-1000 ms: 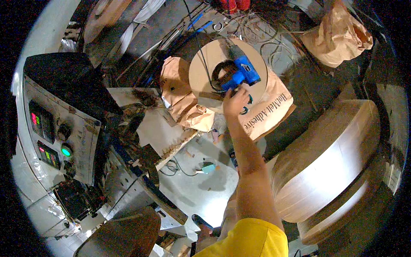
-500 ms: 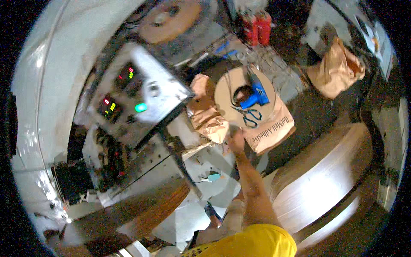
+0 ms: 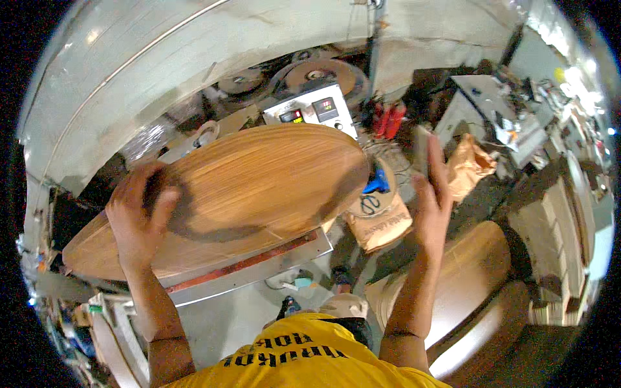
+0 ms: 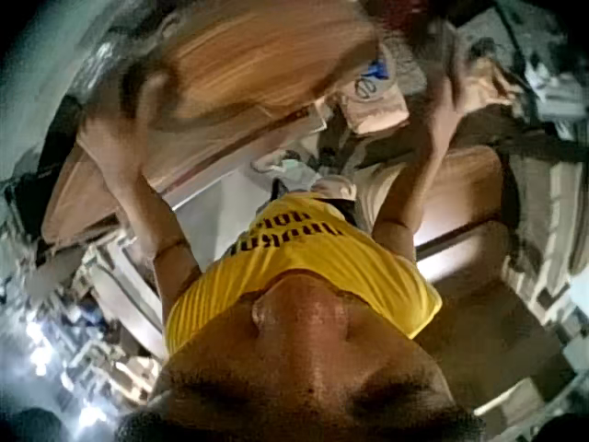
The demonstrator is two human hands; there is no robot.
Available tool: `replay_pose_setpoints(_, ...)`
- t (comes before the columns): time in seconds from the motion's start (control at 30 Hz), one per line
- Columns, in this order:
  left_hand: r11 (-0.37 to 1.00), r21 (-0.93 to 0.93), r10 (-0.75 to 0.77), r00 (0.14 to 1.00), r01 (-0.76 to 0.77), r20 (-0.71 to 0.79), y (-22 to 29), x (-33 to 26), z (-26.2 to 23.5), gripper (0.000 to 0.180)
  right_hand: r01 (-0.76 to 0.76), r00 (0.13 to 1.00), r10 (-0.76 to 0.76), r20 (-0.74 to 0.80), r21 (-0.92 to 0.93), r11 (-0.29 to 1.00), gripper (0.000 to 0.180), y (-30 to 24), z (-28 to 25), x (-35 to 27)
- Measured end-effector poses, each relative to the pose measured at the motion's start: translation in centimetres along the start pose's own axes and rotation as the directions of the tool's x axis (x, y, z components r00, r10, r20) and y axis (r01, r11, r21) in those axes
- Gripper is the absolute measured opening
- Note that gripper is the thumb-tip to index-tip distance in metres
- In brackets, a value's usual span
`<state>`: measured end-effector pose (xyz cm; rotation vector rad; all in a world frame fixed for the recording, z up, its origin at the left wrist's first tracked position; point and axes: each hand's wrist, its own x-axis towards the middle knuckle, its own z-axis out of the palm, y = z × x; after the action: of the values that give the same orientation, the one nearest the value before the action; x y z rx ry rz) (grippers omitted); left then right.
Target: The person trims excess edge material from a wooden panel using scissors, heats the edges with a heat gun, and then sands the perimeter by hand.
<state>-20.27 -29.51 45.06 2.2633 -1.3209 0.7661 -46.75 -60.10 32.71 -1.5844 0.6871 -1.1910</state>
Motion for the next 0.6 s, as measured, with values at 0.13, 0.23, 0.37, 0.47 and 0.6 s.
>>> replay_pose_setpoints(0.13, 0.994, 0.098, 0.047, 0.998, -0.052, 0.053, 0.1, -0.5, -0.7, 0.061, 0.219, 0.944, -0.19, 0.269, -0.08, 0.972, 0.058, -7.8, 7.5, -1.5)
replay_pose_setpoints(0.23, 0.988, 0.112, 0.103, 0.995, -0.102, -0.003, 0.4, -0.7, 0.0, 0.065, 0.259, 0.935, -0.199, 0.295, -0.178, 0.949, 0.053, -9.5, 9.6, -1.2)
replay_pose_setpoints(0.37, 0.984, 0.147, 0.107, 0.994, -0.105, -0.002, 0.7, -1.1, -0.2, 0.065, 0.293, 0.945, -0.222, 0.241, -0.317, 0.902, 0.046, -11.3, 10.8, -2.2)
replay_pose_setpoints(0.47, 0.98, 0.175, 0.096, 0.995, -0.096, 0.006, 0.5, -1.4, 0.0, 0.065, 0.382, 0.916, -0.289, 0.279, -0.385, 0.84, 0.047, -12.1, 11.9, -2.8)
replay_pose_setpoints(0.6, 0.981, 0.172, 0.091, 0.996, -0.092, 0.015, 0.5, -1.3, 0.1, 0.065, 0.465, 0.879, -0.319, 0.355, -0.487, 0.74, 0.049, -13.7, 13.0, -3.3)
